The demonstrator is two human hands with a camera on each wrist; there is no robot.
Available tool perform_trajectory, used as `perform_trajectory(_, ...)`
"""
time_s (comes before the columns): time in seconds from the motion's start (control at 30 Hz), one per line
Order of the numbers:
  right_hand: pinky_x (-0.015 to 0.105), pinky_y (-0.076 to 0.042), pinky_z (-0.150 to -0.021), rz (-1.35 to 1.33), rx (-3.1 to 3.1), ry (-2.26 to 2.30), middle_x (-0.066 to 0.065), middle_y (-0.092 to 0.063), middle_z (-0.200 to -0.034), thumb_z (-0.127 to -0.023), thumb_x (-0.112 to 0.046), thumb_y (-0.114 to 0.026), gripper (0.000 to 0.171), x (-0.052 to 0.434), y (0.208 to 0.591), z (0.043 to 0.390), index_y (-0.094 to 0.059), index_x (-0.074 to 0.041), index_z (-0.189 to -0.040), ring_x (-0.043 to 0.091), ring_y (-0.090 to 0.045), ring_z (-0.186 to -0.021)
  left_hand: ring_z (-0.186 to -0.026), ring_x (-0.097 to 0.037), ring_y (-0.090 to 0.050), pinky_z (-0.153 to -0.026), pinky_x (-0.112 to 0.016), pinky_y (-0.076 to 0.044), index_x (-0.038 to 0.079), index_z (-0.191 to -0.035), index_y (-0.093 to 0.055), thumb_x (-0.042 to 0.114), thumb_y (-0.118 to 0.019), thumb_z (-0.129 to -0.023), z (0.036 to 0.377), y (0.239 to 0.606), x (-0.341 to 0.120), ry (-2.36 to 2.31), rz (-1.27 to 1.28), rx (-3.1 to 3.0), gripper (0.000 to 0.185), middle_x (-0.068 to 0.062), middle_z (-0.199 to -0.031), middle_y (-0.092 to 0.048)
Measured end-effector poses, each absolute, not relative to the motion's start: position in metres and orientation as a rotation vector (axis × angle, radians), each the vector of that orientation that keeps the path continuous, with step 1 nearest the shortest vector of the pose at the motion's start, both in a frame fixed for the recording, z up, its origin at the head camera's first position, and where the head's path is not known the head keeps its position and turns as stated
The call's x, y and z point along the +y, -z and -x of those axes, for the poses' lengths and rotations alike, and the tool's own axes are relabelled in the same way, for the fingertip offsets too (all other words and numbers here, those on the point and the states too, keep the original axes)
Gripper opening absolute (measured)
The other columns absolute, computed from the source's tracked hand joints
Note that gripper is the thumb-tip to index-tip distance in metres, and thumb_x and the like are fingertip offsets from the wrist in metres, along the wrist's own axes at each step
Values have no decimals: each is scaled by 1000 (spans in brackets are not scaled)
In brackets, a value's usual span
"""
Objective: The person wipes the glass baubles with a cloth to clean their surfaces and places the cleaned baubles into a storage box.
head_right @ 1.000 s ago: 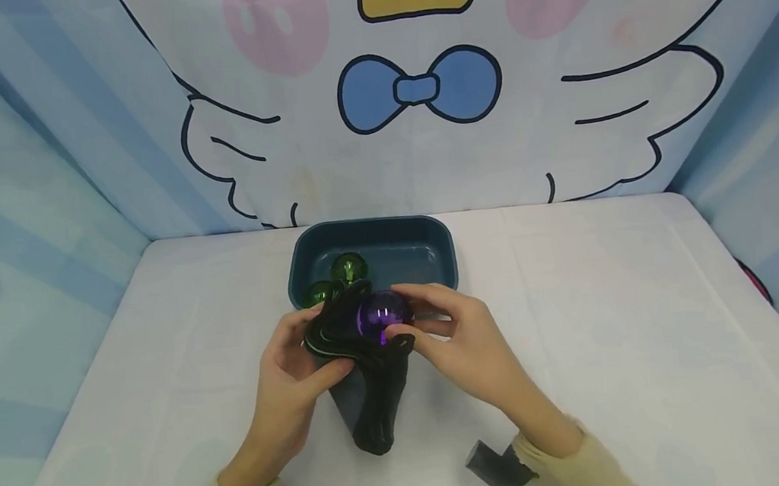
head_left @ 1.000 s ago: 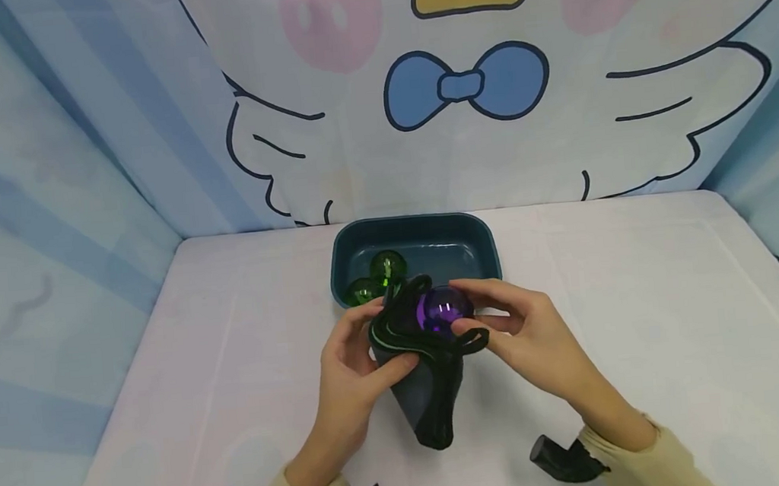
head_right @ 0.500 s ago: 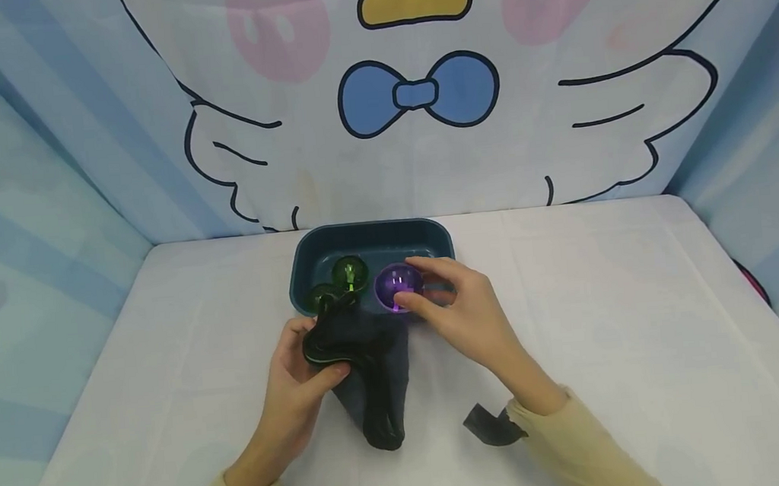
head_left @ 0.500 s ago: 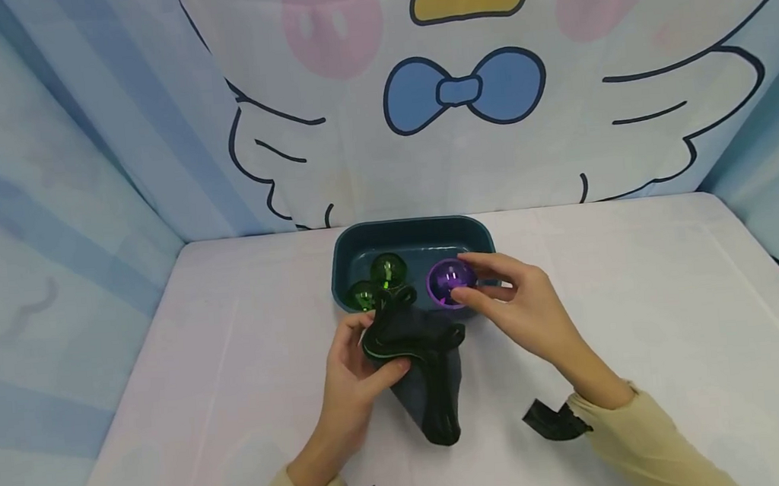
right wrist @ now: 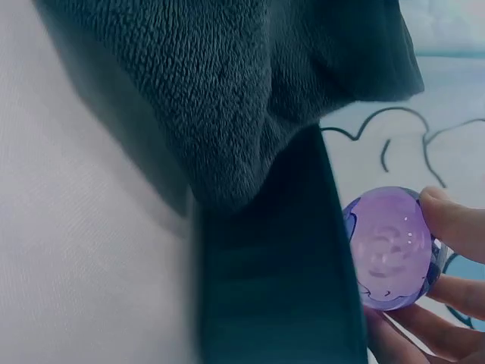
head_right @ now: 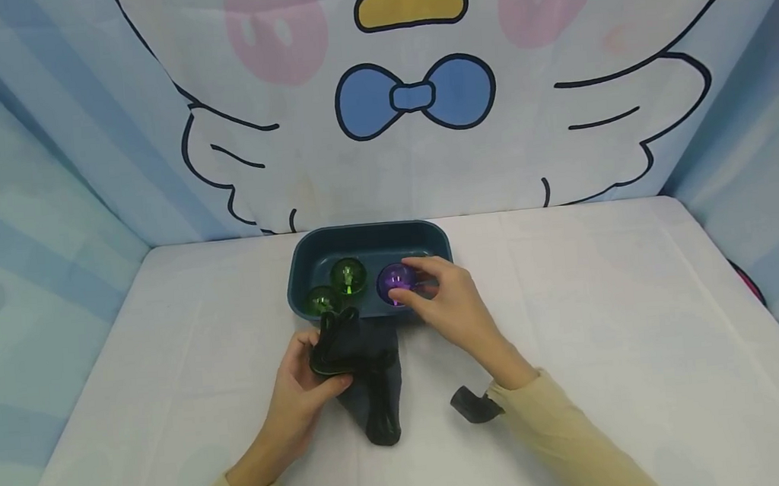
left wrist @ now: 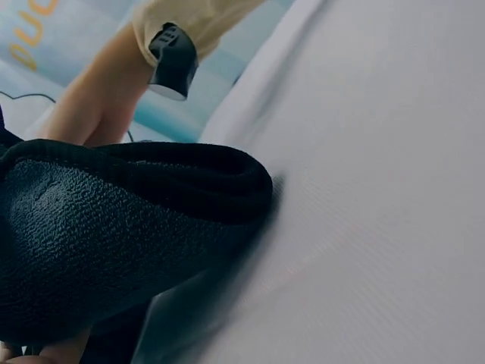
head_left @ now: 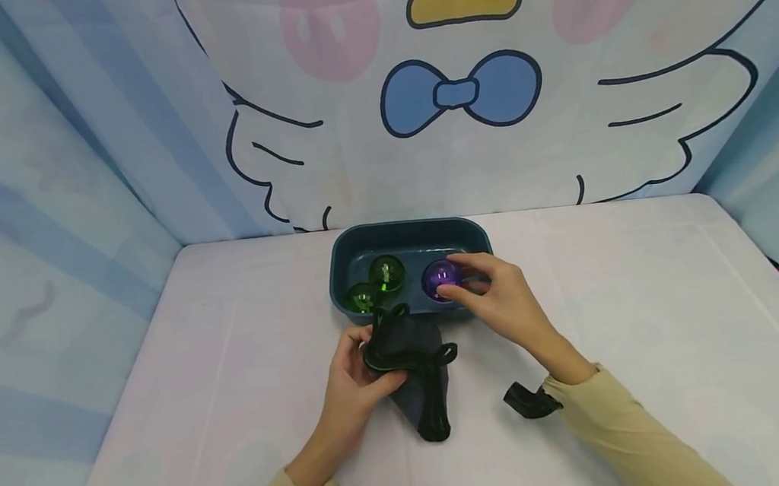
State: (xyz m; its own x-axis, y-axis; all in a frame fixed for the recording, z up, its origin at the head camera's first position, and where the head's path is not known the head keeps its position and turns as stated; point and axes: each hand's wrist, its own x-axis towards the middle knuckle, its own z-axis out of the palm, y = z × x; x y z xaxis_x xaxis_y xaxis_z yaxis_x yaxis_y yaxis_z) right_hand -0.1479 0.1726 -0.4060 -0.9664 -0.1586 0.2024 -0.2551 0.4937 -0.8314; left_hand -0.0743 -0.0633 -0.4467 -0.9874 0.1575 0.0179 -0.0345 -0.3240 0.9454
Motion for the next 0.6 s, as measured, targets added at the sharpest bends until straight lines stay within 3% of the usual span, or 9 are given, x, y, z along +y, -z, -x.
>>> perform_trajectory(0.33, 39, -59, -88, -426, -2675, -1305, 17, -66, -124, -82, -21, -82, 51, 168, 417, 157, -65, -1, -126, 30, -66, -111, -108, -11, -56, -86, -25, -53, 11, -113, -39, -14, -75, -74, 72, 458, -87, -2361, -94, 1838, 58, 0, -120, -56)
perform_trajectory(0.6, 40, -60, -87, -470, -2702, -1173, 18, -68, -119, -82, -22, -82, 52, 163, 423, 162, -65, 2, -125, 28, -68, -105, -120, -11, -56, -93, -25, -53, 6, -132, -41, -8, -74, -80, 69, 456, -106, -2308, -58, 1888, 64, -6, -138, -49)
